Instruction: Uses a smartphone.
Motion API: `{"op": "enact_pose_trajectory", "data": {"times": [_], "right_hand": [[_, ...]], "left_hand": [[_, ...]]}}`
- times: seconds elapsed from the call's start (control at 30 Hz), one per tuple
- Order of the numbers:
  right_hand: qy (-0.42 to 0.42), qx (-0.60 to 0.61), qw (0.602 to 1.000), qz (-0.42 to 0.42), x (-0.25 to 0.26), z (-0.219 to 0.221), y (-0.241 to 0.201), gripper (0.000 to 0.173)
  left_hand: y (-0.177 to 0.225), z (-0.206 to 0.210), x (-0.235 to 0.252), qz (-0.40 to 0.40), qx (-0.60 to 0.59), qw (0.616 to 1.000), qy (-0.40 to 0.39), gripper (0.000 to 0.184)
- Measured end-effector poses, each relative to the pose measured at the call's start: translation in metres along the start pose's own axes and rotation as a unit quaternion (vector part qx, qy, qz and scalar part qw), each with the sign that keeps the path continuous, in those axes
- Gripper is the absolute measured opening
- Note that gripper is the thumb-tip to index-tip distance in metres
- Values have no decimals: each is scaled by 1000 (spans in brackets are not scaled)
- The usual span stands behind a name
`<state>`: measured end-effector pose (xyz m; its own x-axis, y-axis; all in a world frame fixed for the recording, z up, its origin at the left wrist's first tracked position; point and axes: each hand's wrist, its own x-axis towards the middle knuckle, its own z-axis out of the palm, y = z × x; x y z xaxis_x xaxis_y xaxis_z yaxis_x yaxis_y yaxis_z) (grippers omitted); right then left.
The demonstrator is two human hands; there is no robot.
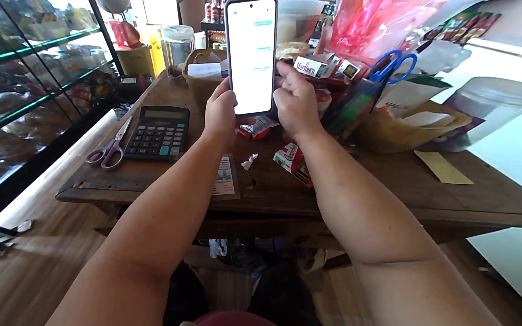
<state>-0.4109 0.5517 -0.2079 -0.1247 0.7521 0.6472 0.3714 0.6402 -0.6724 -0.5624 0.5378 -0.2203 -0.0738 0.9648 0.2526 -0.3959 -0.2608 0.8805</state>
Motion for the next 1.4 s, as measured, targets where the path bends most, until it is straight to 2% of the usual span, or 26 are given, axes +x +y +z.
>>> {"op": "enact_pose_trajectory", "data": {"times": [0.37,0.57,0.63,0.8,0.97,1.4], "right_hand": [[10,12,1000,2,1,3,3,50],[73,-41,994,66,-2,10,-2,62],[74,-46,993,74,-2,10,-2,62],[40,2,998,55,0,5,-3,45],[34,17,998,48,0,5,-1,49],[27,27,999,19,1,1,3,48]], "left_hand": [[0,0,-1,3,4,1000,-7,53],[-1,2,-6,22,37,996,-79,59],[-2,2,-6,19,35,996,-77,58],[-1,1,-3,17,20,998,-57,55],[0,1,-4,14,19,999,-49,57],[-1,0,0,10,7,999,-33,54]]}}
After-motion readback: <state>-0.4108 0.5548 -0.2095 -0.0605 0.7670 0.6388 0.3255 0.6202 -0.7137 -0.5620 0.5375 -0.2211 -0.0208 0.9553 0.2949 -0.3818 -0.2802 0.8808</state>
